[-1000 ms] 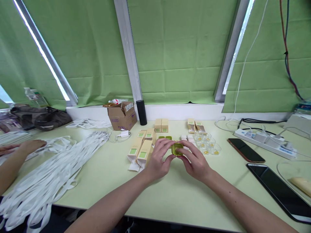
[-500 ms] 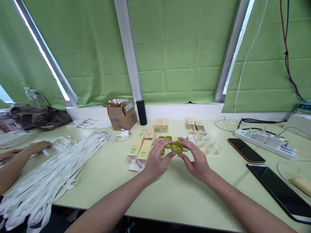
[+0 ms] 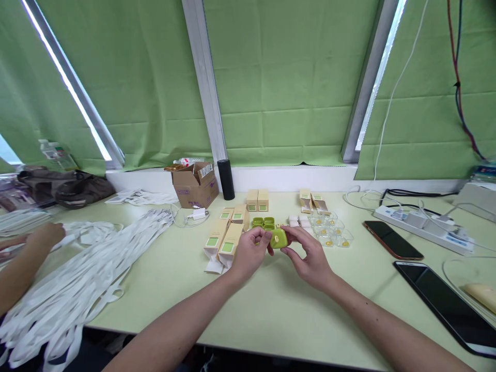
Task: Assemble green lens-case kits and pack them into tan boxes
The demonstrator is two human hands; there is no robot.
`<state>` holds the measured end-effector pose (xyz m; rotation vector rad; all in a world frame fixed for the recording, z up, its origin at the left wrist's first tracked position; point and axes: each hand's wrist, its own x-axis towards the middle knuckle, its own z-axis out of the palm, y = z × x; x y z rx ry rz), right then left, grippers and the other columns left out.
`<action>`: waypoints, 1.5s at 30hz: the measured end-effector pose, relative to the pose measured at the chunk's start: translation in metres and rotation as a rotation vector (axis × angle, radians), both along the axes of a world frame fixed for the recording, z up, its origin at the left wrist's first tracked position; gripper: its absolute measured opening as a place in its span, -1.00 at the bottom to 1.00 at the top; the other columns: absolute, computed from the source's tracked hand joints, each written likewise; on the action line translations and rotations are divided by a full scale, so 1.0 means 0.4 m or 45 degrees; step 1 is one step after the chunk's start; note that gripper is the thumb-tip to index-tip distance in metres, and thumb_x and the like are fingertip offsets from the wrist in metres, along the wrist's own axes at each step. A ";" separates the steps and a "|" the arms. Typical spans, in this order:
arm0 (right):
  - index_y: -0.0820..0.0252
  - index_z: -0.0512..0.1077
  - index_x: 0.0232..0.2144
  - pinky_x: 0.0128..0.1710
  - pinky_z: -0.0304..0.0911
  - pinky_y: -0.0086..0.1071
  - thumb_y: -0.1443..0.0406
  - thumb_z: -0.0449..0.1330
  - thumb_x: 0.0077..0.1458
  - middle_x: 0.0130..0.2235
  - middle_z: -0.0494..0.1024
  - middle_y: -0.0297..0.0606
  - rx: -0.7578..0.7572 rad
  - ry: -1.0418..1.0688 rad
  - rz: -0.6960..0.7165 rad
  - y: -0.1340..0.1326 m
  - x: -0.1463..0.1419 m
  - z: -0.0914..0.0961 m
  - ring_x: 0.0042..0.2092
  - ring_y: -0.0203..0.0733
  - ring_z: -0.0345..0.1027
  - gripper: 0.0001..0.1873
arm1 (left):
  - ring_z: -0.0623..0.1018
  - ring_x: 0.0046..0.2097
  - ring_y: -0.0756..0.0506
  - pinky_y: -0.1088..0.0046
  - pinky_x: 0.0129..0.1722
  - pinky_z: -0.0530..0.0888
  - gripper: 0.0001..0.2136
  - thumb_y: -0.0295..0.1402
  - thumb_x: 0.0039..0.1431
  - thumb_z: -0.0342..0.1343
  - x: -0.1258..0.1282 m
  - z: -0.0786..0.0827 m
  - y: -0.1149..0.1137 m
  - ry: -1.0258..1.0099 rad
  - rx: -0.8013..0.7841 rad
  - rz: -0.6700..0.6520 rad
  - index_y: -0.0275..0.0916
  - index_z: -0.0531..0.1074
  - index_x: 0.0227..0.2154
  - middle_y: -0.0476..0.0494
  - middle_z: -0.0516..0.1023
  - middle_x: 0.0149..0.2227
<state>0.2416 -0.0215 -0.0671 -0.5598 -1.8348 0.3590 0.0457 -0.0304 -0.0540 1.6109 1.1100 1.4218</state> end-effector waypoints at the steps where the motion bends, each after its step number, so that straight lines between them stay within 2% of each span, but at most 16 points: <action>1: 0.02 0.46 0.21 -0.11 0.60 -0.13 0.29 0.26 0.36 -0.08 0.61 -0.13 -0.062 0.026 0.032 0.001 -0.001 0.002 -0.14 -0.07 0.55 -0.60 | 0.55 -0.49 -0.05 0.43 -0.43 0.43 -0.43 0.25 0.30 0.14 0.001 0.000 -0.001 0.014 -0.005 -0.005 -0.24 0.45 -0.44 -0.04 0.54 -0.54; 4: 0.04 0.51 0.12 -0.04 0.61 -0.14 0.18 0.30 0.35 0.00 0.59 -0.11 -0.273 0.166 0.188 0.009 -0.006 -0.002 -0.03 -0.05 0.57 -0.67 | 0.52 -0.47 -0.06 0.41 -0.40 0.41 -0.42 0.21 0.39 0.04 0.003 0.002 -0.006 0.065 0.018 -0.016 -0.24 0.44 -0.47 -0.05 0.53 -0.54; 7: 0.06 0.51 0.09 -0.01 0.63 -0.12 0.08 0.37 0.29 0.03 0.64 -0.07 -0.477 0.324 0.371 0.026 -0.003 -0.015 0.03 -0.01 0.62 -0.61 | 0.55 -0.34 -0.09 0.38 -0.29 0.45 -0.53 0.05 0.48 0.02 -0.002 0.004 -0.010 0.142 0.139 0.003 -0.23 0.46 -0.41 -0.11 0.57 -0.43; 10: 0.09 0.53 0.06 -0.01 0.63 -0.08 0.05 0.46 0.19 0.00 0.70 -0.04 -0.613 0.402 0.448 0.044 0.009 -0.025 0.01 0.03 0.65 -0.53 | 0.58 -0.10 -0.17 0.28 -0.07 0.51 -0.75 -0.12 0.43 0.16 -0.013 0.008 -0.011 0.227 0.346 0.072 -0.22 0.50 -0.17 -0.21 0.60 -0.16; 11: 0.10 0.55 0.05 -0.02 0.63 -0.08 0.05 0.48 0.16 -0.02 0.71 -0.04 -0.641 0.418 0.450 0.048 0.014 -0.026 0.00 0.04 0.66 -0.52 | 0.57 -0.01 -0.20 0.23 0.02 0.51 -0.76 -0.16 0.39 0.20 -0.017 0.011 -0.011 0.259 0.407 0.070 -0.21 0.50 -0.06 -0.26 0.58 -0.06; 14: 0.11 0.59 0.02 -0.03 0.62 -0.09 0.02 0.50 0.12 -0.06 0.73 -0.05 -0.707 0.441 0.442 0.051 0.024 -0.020 -0.03 0.04 0.66 -0.50 | 0.44 0.27 -0.31 0.04 0.25 0.44 -0.52 -0.26 0.31 0.29 -0.025 0.018 -0.012 0.365 0.520 -0.036 -0.13 0.40 0.25 -0.34 0.47 0.21; 16: 0.12 0.61 0.00 -0.06 0.61 -0.10 0.00 0.48 0.14 -0.08 0.73 -0.06 -0.738 0.426 0.438 0.046 0.024 -0.011 -0.08 0.02 0.66 -0.52 | 0.37 0.34 -0.34 -0.04 0.32 0.38 -0.40 -0.32 0.27 0.32 -0.025 0.020 -0.012 0.421 0.547 -0.114 -0.06 0.32 0.34 -0.32 0.42 0.29; 19: 0.14 0.64 -0.03 -0.12 0.60 -0.14 -0.02 0.45 0.16 -0.11 0.73 -0.08 -0.761 0.374 0.438 0.036 0.018 0.001 -0.16 -0.03 0.64 -0.54 | 0.38 0.32 -0.33 -0.09 0.32 0.39 -0.39 -0.40 0.25 0.33 -0.020 0.019 -0.011 0.440 0.532 -0.196 -0.01 0.34 0.34 -0.28 0.45 0.27; 24: 0.16 0.68 -0.09 -0.23 0.55 -0.22 -0.06 0.40 0.21 -0.17 0.73 -0.11 -0.737 0.290 0.383 0.036 0.013 0.000 -0.22 -0.07 0.60 -0.55 | 0.46 0.24 -0.30 -0.07 0.29 0.40 -0.59 -0.42 0.23 0.36 -0.014 0.015 -0.006 0.360 0.452 -0.243 -0.05 0.54 0.13 -0.25 0.55 0.12; 27: 0.18 0.69 -0.17 -0.29 0.51 -0.25 -0.09 0.32 0.27 -0.27 0.72 -0.14 -0.688 0.299 0.308 0.042 0.020 0.001 -0.29 -0.09 0.57 -0.53 | 0.52 0.18 -0.27 0.02 0.24 0.44 -0.57 -0.36 0.15 0.45 -0.014 0.009 0.007 0.186 0.261 -0.228 -0.10 0.57 0.08 -0.25 0.58 0.10; 31: 0.14 0.69 -0.18 -0.28 0.46 -0.26 -0.10 0.27 0.30 -0.30 0.71 -0.14 -0.673 0.373 0.154 0.049 0.036 0.014 -0.25 -0.06 0.57 -0.53 | 0.59 0.09 -0.22 0.18 0.16 0.50 -0.44 -0.30 -0.03 0.58 -0.016 0.004 0.032 -0.251 0.032 -0.311 -0.21 0.56 0.05 -0.28 0.62 0.06; 36: 0.11 0.64 -0.15 -0.19 0.41 -0.17 -0.01 0.30 0.22 -0.25 0.71 -0.16 -0.636 0.373 -0.199 0.075 0.067 0.022 -0.23 -0.03 0.55 -0.64 | 0.62 0.03 -0.14 0.34 0.07 0.53 -0.41 -0.39 -0.15 0.62 -0.015 0.016 0.037 -0.590 -0.126 -0.325 -0.23 0.54 -0.03 -0.20 0.65 -0.02; 38: 0.09 0.63 -0.14 -0.18 0.38 -0.15 0.07 0.27 0.23 -0.22 0.70 -0.17 -0.536 0.246 -0.375 0.086 0.084 0.024 -0.23 -0.02 0.51 -0.71 | 0.64 -0.04 -0.10 0.39 0.01 0.54 -0.40 -0.44 -0.19 0.63 -0.014 0.022 0.033 -0.672 -0.175 -0.319 -0.22 0.52 -0.05 -0.16 0.66 -0.06; 40: 0.08 0.61 -0.12 -0.13 0.35 -0.12 0.20 0.23 0.23 -0.16 0.70 -0.17 -0.384 0.008 -0.543 0.094 0.101 0.028 -0.16 0.02 0.48 -0.77 | 0.65 -0.10 -0.07 0.42 -0.04 0.54 -0.39 -0.47 -0.21 0.62 -0.014 0.026 0.029 -0.731 -0.205 -0.311 -0.21 0.50 -0.06 -0.12 0.66 -0.09; 43: 0.10 0.60 -0.08 -0.01 0.29 -0.07 0.40 0.21 0.15 -0.02 0.69 -0.13 -0.176 -0.475 -0.760 0.100 0.120 0.034 0.02 0.12 0.44 -0.70 | 0.64 -0.15 -0.02 0.46 -0.09 0.53 -0.38 -0.48 -0.19 0.61 -0.017 0.030 0.029 -0.790 -0.226 -0.297 -0.18 0.48 -0.04 -0.07 0.66 -0.10; 45: 0.13 0.60 -0.06 0.01 0.24 -0.05 0.47 0.23 0.09 0.02 0.67 -0.10 -0.112 -0.760 -0.857 0.102 0.126 0.032 0.09 0.17 0.39 -0.63 | 0.64 -0.19 0.01 0.49 -0.12 0.52 -0.38 -0.48 -0.17 0.60 -0.020 0.032 0.031 -0.827 -0.234 -0.292 -0.16 0.47 -0.02 -0.03 0.67 -0.12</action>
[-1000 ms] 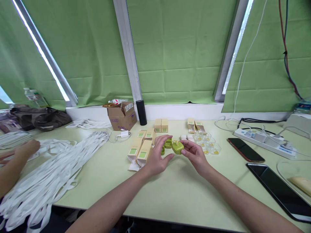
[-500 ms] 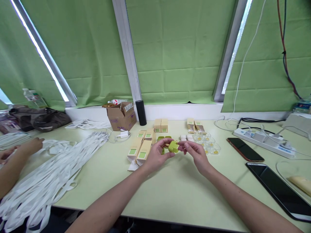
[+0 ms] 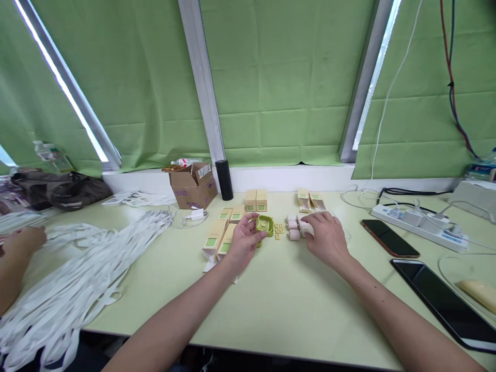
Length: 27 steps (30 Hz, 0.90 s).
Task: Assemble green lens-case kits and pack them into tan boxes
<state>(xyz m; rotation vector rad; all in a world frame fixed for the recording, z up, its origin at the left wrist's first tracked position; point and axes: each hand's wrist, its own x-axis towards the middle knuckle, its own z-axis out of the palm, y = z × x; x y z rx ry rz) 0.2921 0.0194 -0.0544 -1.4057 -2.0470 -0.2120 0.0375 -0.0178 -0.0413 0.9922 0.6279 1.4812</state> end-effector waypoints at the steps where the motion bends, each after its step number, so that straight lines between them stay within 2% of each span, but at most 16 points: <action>1: 0.15 0.60 -0.05 0.01 0.23 -0.04 0.48 0.24 0.07 0.02 0.67 -0.07 -0.016 -0.107 -0.030 0.002 0.002 -0.003 0.10 0.19 0.37 -0.61 | 0.64 -0.20 0.02 0.50 -0.12 0.52 -0.37 -0.49 -0.17 0.60 -0.001 0.000 0.001 -0.014 -0.008 0.002 -0.15 0.47 -0.01 -0.01 0.67 -0.13; 3: 0.17 0.60 -0.04 0.00 0.20 -0.04 0.49 0.25 0.05 0.02 0.66 -0.03 -0.041 -0.250 -0.065 0.007 0.003 -0.014 0.12 0.22 0.34 -0.59 | 0.64 -0.20 0.04 0.53 -0.11 0.51 -0.37 -0.49 -0.17 0.60 -0.004 0.001 0.003 -0.036 -0.021 0.010 -0.14 0.47 -0.01 0.01 0.67 -0.15; 6: 0.18 0.60 -0.05 -0.01 0.16 -0.06 0.48 0.25 0.10 0.00 0.64 0.02 -0.051 -0.329 -0.067 0.016 0.003 -0.032 0.11 0.21 0.31 -0.64 | 0.64 -0.19 0.04 0.54 -0.11 0.51 -0.37 -0.50 -0.18 0.60 -0.004 0.002 0.003 -0.046 -0.027 0.019 -0.14 0.47 -0.02 0.01 0.68 -0.13; 14: 0.12 0.55 0.06 0.10 0.12 -0.08 0.35 0.34 0.18 0.10 0.57 -0.03 0.001 -0.300 0.097 0.011 -0.019 -0.050 0.17 0.18 0.27 -0.62 | 0.67 -0.14 -0.03 0.50 -0.14 0.54 -0.36 -0.52 -0.20 0.59 0.003 0.001 -0.004 -0.007 -0.030 0.029 -0.17 0.46 -0.02 -0.08 0.68 -0.08; 21: 0.14 0.59 0.00 0.14 0.14 -0.01 0.40 0.23 0.29 0.07 0.59 -0.02 0.037 -0.293 0.141 0.028 -0.029 -0.079 0.17 0.20 0.27 -0.73 | 0.67 -0.09 -0.06 0.47 -0.13 0.53 -0.35 -0.49 -0.20 0.59 0.001 -0.009 0.002 0.037 -0.003 0.028 -0.17 0.43 -0.02 -0.08 0.68 -0.08; 24: 0.13 0.58 -0.02 0.14 0.16 0.02 0.39 0.17 0.31 0.06 0.60 -0.02 0.020 -0.127 0.176 0.033 -0.026 -0.077 0.17 0.21 0.29 -0.74 | 0.66 -0.09 -0.07 0.45 -0.11 0.53 -0.36 -0.48 -0.19 0.59 0.001 -0.009 0.002 0.048 0.003 0.034 -0.16 0.43 -0.02 -0.08 0.68 -0.08; 27: 0.09 0.58 -0.07 0.10 0.22 0.02 0.22 0.22 0.31 0.04 0.62 -0.05 -0.076 0.372 0.233 0.029 -0.031 -0.060 0.12 0.19 0.36 -0.79 | 0.66 -0.09 -0.07 0.44 -0.11 0.53 -0.36 -0.48 -0.19 0.59 0.002 -0.009 0.004 0.052 0.010 0.048 -0.16 0.43 -0.02 -0.08 0.67 -0.08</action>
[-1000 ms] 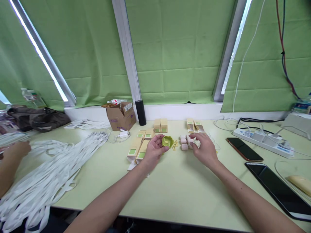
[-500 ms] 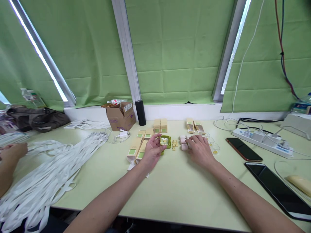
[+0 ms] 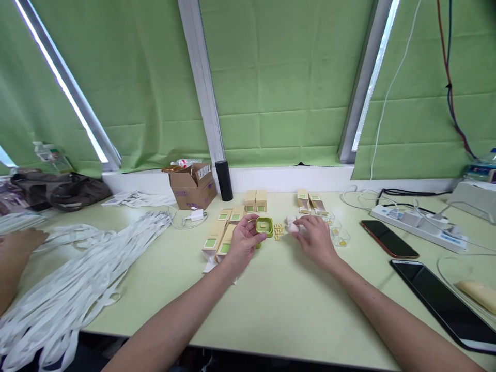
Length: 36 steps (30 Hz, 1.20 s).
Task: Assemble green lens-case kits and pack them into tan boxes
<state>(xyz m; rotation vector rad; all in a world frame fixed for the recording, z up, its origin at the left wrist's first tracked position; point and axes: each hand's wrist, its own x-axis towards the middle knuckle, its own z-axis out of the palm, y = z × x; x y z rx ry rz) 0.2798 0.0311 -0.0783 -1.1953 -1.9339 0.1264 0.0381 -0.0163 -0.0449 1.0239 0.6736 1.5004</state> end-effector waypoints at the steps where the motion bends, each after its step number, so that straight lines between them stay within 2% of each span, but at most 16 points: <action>1: 0.08 0.58 -0.08 0.08 0.25 0.01 0.13 0.24 0.30 0.02 0.63 -0.07 -0.091 0.229 0.053 -0.004 -0.005 0.008 0.08 0.17 0.39 -0.75 | 0.66 -0.09 -0.07 0.44 -0.10 0.52 -0.36 -0.47 -0.19 0.59 0.000 0.000 0.000 0.004 0.004 0.006 -0.16 0.43 -0.02 -0.08 0.67 -0.08; 3: 0.08 0.58 -0.08 -0.04 0.31 -0.08 -0.06 0.28 0.24 -0.05 0.66 -0.09 -0.340 0.709 0.232 -0.016 -0.018 0.024 -0.03 0.10 0.46 -0.60 | 0.65 -0.08 -0.08 0.43 -0.09 0.52 -0.35 -0.47 -0.19 0.60 0.000 -0.001 0.000 0.018 0.018 0.018 -0.17 0.43 -0.02 -0.09 0.67 -0.09; 5: 0.07 0.59 -0.09 -0.16 0.32 -0.17 -0.15 0.32 0.17 -0.09 0.66 -0.12 -0.584 1.112 0.461 -0.032 -0.032 0.039 -0.10 0.04 0.48 -0.50 | 0.65 -0.08 -0.09 0.42 -0.08 0.52 -0.36 -0.46 -0.18 0.60 0.001 -0.001 -0.001 0.035 0.034 0.027 -0.18 0.42 -0.03 -0.10 0.67 -0.10; 7: 0.05 0.60 -0.14 -0.20 0.33 -0.22 -0.14 0.38 0.13 -0.08 0.64 -0.14 -0.744 1.347 0.644 -0.049 -0.044 0.051 -0.10 -0.01 0.48 -0.54 | 0.64 -0.07 -0.09 0.41 -0.07 0.51 -0.37 -0.46 -0.17 0.60 0.002 0.001 -0.004 0.043 0.049 0.032 -0.18 0.42 -0.03 -0.10 0.66 -0.10; 9: 0.04 0.60 -0.19 -0.22 0.36 -0.22 -0.10 0.41 0.12 -0.08 0.63 -0.14 -0.821 1.434 0.732 -0.064 -0.051 0.060 -0.10 -0.03 0.48 -0.59 | 0.64 -0.07 -0.09 0.40 -0.06 0.51 -0.37 -0.46 -0.16 0.60 0.003 0.002 -0.006 0.047 0.056 0.035 -0.18 0.42 -0.03 -0.10 0.66 -0.10; 17: 0.04 0.57 -0.13 -0.20 0.43 -0.17 -0.06 0.40 0.15 -0.02 0.65 -0.08 -0.834 1.454 0.848 -0.094 -0.055 0.093 0.01 0.06 0.51 -0.61 | 0.63 -0.08 -0.09 0.41 -0.07 0.51 -0.36 -0.44 -0.19 0.61 0.007 -0.001 -0.003 0.065 0.077 0.036 -0.19 0.42 -0.05 -0.10 0.65 -0.11; 22: -0.05 0.50 -0.06 -0.21 0.40 -0.20 0.01 0.52 0.04 -0.05 0.65 -0.16 -0.780 1.506 0.840 -0.103 -0.057 0.102 -0.02 0.02 0.51 -0.52 | 0.63 -0.07 -0.10 0.40 -0.05 0.51 -0.37 -0.44 -0.19 0.61 0.007 -0.002 -0.004 0.087 0.080 0.046 -0.19 0.43 -0.05 -0.12 0.65 -0.11; 30: -0.08 0.47 -0.07 -0.14 0.46 -0.21 -0.01 0.51 0.05 -0.17 0.55 -0.29 -0.584 1.261 0.846 -0.126 -0.069 0.114 -0.15 -0.11 0.41 -0.53 | 0.62 0.00 -0.12 0.35 0.03 0.52 -0.40 -0.45 -0.19 0.61 0.010 -0.009 -0.003 0.126 0.109 0.062 -0.20 0.46 -0.07 -0.15 0.64 -0.04; 36: -0.05 0.56 -0.10 -0.01 0.51 -0.11 0.01 0.53 0.05 -0.11 0.55 -0.24 -0.581 1.203 0.890 -0.124 -0.069 0.106 -0.08 -0.05 0.47 -0.58 | 0.63 0.04 -0.16 0.27 0.12 0.50 -0.42 -0.45 -0.13 0.59 0.012 -0.016 -0.003 0.185 0.178 0.035 -0.20 0.46 -0.05 -0.21 0.65 0.01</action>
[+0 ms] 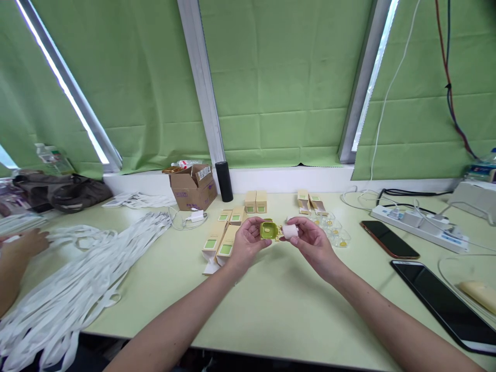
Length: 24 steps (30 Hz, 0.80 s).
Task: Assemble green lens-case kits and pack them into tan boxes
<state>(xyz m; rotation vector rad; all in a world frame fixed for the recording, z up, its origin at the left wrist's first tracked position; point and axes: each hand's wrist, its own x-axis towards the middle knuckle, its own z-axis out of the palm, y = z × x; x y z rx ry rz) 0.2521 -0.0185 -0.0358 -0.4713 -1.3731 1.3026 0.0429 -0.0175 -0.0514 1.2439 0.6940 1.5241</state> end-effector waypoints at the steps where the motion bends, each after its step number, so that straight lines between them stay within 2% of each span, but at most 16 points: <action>1: -0.05 0.58 -0.10 0.00 0.51 -0.09 0.01 0.53 0.04 -0.10 0.55 -0.23 0.010 -0.014 -0.004 0.001 0.001 -0.001 -0.06 -0.03 0.47 -0.58 | 0.63 0.05 -0.17 0.26 0.12 0.51 -0.43 -0.45 -0.13 0.59 0.000 -0.001 0.001 0.008 0.009 -0.003 -0.20 0.46 -0.05 -0.22 0.65 0.01; 6: -0.05 0.64 -0.06 0.02 0.50 -0.12 0.05 0.53 0.04 -0.01 0.49 -0.17 0.138 -0.105 -0.121 0.003 0.003 -0.004 0.01 0.00 0.47 -0.58 | 0.63 0.09 -0.18 0.25 0.16 0.50 -0.43 -0.44 -0.15 0.60 -0.001 -0.004 0.006 0.010 0.029 -0.004 -0.21 0.49 -0.06 -0.23 0.66 0.01; 11: -0.11 0.60 0.03 0.05 0.48 -0.11 0.12 0.49 0.13 0.05 0.48 -0.17 0.248 -0.152 -0.276 -0.005 -0.004 -0.015 0.07 0.01 0.44 -0.59 | 0.63 0.06 -0.17 0.30 0.10 0.53 -0.43 -0.40 -0.13 0.61 0.000 0.001 0.000 0.034 -0.004 -0.008 -0.21 0.53 -0.02 -0.24 0.66 0.01; 16: -0.08 0.61 0.01 -0.07 0.47 -0.13 0.09 0.42 0.21 0.05 0.50 -0.13 0.334 -0.289 -0.422 -0.009 -0.008 -0.023 -0.03 -0.01 0.45 -0.67 | 0.62 0.08 -0.19 0.28 0.13 0.52 -0.46 -0.25 0.01 0.57 0.003 0.011 -0.011 0.083 -0.004 -0.048 -0.21 0.57 0.05 -0.28 0.65 0.04; 20: -0.06 0.63 -0.01 -0.09 0.46 -0.12 0.03 0.44 0.17 -0.01 0.59 -0.15 0.241 -0.298 -0.436 -0.004 -0.011 -0.026 -0.10 -0.02 0.47 -0.63 | 0.60 0.10 -0.21 0.32 0.12 0.49 -0.46 -0.08 0.09 0.51 0.003 0.015 -0.013 0.156 0.007 -0.035 -0.20 0.59 0.09 -0.28 0.64 0.07; 24: -0.03 0.62 0.00 -0.08 0.48 -0.08 -0.01 0.49 0.08 -0.13 0.68 -0.18 0.049 -0.239 -0.376 0.004 -0.019 -0.033 -0.15 0.00 0.53 -0.53 | 0.60 -0.03 -0.18 0.34 0.00 0.50 -0.42 0.08 0.14 0.41 0.003 0.013 -0.009 0.225 0.030 -0.025 -0.20 0.62 0.09 -0.28 0.66 0.01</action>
